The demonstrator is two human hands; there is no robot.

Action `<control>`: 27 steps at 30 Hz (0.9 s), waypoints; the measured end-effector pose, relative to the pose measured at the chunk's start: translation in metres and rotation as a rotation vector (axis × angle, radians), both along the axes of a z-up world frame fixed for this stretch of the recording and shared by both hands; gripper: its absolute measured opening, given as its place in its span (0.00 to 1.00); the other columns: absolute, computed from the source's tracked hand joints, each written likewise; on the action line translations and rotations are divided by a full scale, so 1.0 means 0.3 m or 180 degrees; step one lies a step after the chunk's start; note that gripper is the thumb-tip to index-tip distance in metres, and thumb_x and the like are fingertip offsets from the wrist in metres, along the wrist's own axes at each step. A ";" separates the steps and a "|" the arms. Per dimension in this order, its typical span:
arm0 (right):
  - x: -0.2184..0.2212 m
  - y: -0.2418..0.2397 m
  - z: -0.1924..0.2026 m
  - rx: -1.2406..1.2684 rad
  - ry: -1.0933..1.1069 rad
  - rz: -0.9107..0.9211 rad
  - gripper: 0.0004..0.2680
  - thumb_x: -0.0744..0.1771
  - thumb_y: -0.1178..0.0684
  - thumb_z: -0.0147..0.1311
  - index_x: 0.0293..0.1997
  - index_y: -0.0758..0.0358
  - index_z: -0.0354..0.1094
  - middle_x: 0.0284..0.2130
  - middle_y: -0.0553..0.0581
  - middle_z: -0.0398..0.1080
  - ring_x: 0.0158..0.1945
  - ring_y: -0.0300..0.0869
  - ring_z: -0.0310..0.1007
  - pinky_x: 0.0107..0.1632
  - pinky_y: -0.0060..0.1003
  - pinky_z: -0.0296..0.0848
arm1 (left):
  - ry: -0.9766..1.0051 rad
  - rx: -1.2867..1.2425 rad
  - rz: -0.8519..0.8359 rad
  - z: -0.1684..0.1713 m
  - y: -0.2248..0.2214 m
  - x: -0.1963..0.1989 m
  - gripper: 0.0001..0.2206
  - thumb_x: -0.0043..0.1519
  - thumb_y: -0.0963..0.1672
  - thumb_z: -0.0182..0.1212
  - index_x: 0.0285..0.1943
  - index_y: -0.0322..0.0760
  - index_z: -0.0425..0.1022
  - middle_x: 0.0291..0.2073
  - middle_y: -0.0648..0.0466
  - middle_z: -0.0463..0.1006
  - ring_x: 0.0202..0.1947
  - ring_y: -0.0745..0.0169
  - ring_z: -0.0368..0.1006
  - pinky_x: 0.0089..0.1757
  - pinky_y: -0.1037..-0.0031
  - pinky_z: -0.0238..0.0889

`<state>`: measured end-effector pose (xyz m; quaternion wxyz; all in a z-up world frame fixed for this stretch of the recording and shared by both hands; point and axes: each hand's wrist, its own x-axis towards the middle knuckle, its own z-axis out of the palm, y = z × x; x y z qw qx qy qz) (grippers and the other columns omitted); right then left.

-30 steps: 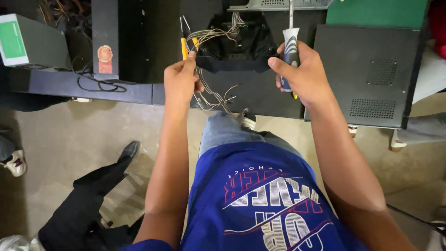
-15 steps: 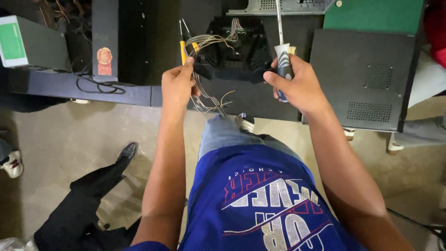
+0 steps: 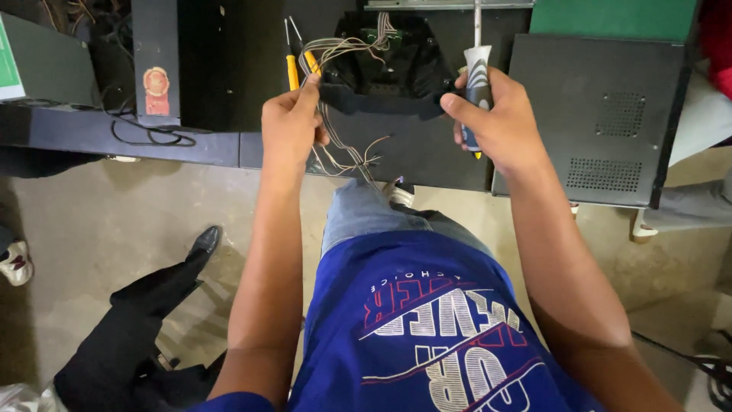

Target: Cleaning and inspecting a computer front panel and its associated cables using a brush and a screwdriver on a repair bench.

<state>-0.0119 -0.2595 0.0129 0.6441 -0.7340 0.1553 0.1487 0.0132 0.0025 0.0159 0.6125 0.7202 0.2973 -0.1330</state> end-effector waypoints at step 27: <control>-0.174 -0.086 -0.194 -0.0037 -0.0204 0.0139 0.10 0.68 0.57 0.61 0.48 0.59 0.59 0.19 0.55 0.66 0.20 0.39 0.68 0.27 0.32 0.65 | -0.0039 -0.0329 -0.0568 -0.259 0.010 -0.184 0.22 0.66 0.53 0.56 0.22 0.45 0.57 0.13 0.58 0.60 0.13 0.64 0.69 0.23 0.74 0.61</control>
